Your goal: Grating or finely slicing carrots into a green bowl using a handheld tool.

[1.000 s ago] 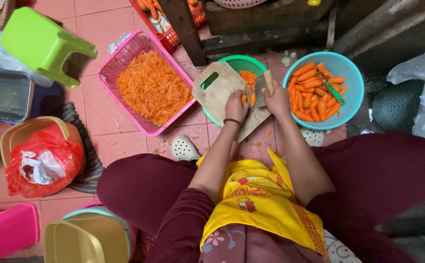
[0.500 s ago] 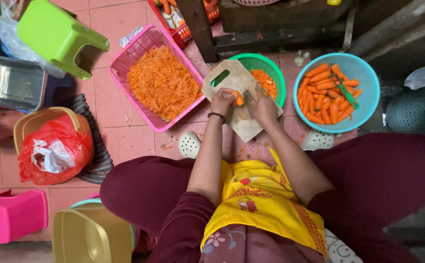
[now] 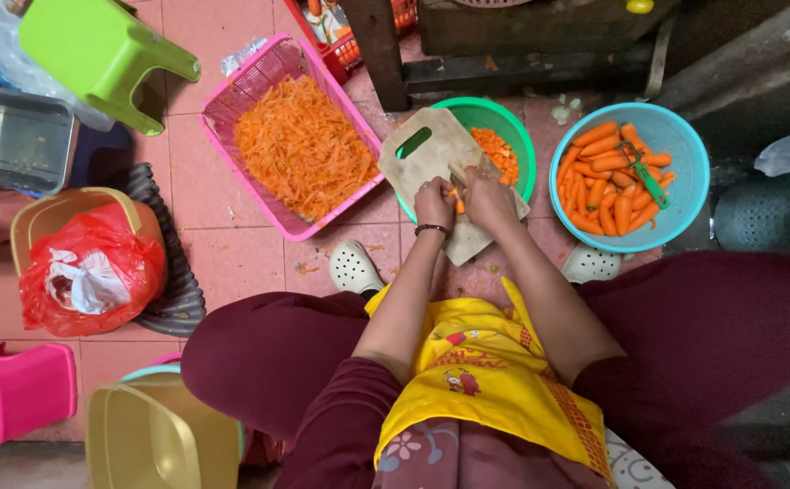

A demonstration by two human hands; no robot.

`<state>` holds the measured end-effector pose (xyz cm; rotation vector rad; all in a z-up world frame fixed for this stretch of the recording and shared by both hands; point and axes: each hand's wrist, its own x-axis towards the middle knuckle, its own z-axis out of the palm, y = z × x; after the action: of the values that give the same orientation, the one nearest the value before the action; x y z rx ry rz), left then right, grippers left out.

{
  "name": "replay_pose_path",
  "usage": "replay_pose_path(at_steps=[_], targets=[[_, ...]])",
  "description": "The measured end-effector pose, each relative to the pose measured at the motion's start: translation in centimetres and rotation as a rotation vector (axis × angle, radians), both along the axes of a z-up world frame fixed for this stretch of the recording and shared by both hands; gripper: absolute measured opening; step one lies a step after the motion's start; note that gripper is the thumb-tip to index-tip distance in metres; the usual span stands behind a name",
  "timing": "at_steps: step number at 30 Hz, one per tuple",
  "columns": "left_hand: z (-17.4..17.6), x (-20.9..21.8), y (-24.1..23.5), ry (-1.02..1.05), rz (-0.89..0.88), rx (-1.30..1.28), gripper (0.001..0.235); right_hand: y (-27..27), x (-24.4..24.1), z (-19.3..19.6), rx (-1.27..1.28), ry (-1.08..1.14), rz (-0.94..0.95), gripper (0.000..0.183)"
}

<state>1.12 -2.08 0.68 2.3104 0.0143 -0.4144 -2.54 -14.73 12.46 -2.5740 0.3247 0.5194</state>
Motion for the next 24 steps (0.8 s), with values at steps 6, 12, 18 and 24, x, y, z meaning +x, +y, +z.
replay_pose_path(at_steps=[6,12,18,24], targets=[[-1.5,0.2,0.2,0.025,0.015,0.015,0.02,1.8,0.4,-0.2,-0.036,-0.046,0.006,0.024],[-2.1,1.1,-0.1,0.035,0.032,-0.012,0.019,3.1,-2.3,-2.1,-0.114,-0.281,-0.054,0.022],[-1.6,0.3,0.1,0.01,0.077,-0.022,0.017,2.3,-2.0,1.7,0.025,-0.054,-0.102,0.029],[-1.6,0.7,-0.1,0.001,0.066,-0.007,0.015,2.1,-0.7,1.1,-0.011,0.03,-0.055,0.033]])
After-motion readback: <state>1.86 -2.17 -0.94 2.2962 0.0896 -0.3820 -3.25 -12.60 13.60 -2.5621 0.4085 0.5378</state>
